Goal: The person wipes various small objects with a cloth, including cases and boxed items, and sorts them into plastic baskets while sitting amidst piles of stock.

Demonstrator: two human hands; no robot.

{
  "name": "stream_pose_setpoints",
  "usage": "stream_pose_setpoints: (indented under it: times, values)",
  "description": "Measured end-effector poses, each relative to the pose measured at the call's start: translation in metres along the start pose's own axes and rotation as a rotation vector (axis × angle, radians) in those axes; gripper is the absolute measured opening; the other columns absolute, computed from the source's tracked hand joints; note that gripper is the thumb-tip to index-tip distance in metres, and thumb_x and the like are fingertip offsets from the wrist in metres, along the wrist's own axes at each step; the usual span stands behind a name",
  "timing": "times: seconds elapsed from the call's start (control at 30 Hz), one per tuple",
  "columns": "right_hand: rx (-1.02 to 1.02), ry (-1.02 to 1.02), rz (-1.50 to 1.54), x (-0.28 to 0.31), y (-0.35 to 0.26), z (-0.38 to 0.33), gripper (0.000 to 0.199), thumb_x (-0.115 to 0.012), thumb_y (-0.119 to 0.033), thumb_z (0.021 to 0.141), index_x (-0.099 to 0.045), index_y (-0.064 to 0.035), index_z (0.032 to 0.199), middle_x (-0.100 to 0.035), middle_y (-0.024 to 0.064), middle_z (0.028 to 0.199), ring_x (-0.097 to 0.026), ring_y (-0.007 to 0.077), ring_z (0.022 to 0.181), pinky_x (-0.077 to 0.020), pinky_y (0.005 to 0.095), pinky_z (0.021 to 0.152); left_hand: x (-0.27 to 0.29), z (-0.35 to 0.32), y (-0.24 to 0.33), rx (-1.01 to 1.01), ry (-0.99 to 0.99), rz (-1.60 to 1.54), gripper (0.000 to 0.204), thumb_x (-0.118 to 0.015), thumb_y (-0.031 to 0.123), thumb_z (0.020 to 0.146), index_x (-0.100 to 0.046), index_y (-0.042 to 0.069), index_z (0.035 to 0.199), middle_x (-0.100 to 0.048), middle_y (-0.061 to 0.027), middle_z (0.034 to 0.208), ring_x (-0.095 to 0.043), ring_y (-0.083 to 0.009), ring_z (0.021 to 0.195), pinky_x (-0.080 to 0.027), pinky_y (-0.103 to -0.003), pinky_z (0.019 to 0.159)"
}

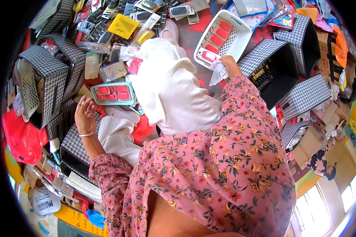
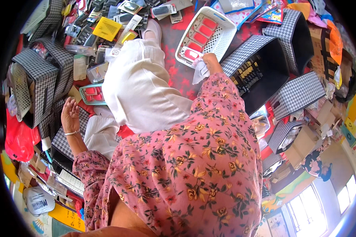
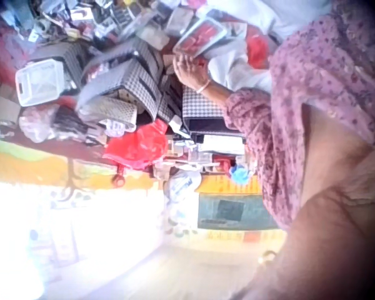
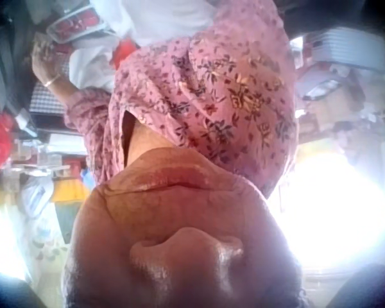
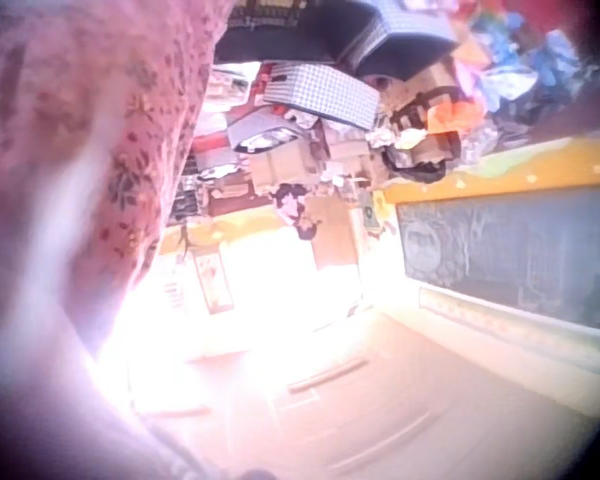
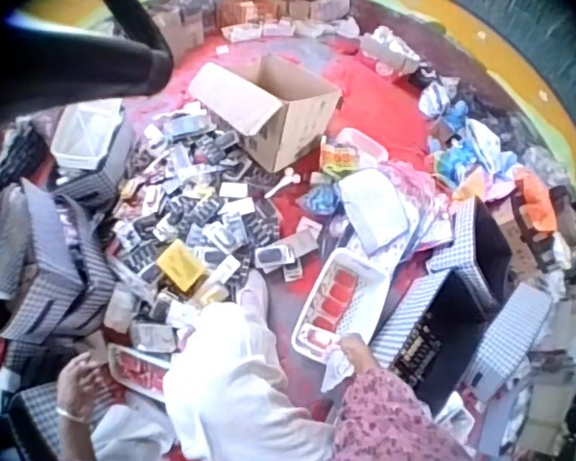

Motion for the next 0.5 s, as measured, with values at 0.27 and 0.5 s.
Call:
stream_pose_setpoints:
  times: [0.27,0.5]
  values:
    - [0.123,0.204,-0.64,0.0,-0.028,0.002,0.024,-0.045,-0.012,0.071,-0.062,0.0033,0.078,-0.06,0.0203,0.084,-0.057,0.0346,0.085,-0.0462,0.0382,0.072,-0.006,-0.01,-0.009,0.045,-0.008,0.081,0.027,-0.046,0.012,0.087,-0.047,-0.002,0.11,-0.059,-0.0095,0.091,-0.057,-0.0129,0.077,-0.048,-0.022,0.069]
    - [-0.006,0.123,-0.576,0.004,-0.031,-0.011,0.033,-0.05,-0.018,0.07,-0.059,0.0007,0.095,-0.056,0.0211,0.1,-0.053,0.0349,0.097,-0.0426,0.0395,0.082,-0.023,-0.015,-0.018,0.124,-0.101,0.142,0.027,-0.046,0.013,0.087,-0.046,-0.002,0.11,-0.059,-0.0089,0.091,-0.058,-0.0125,0.077,-0.048,-0.022,0.068]
Point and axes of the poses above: each hand's wrist, its own z-axis towards the middle knuckle, its own x-axis out of the back of the hand, y = z × x, the point moved 9 cm from there along z, towards the middle knuckle
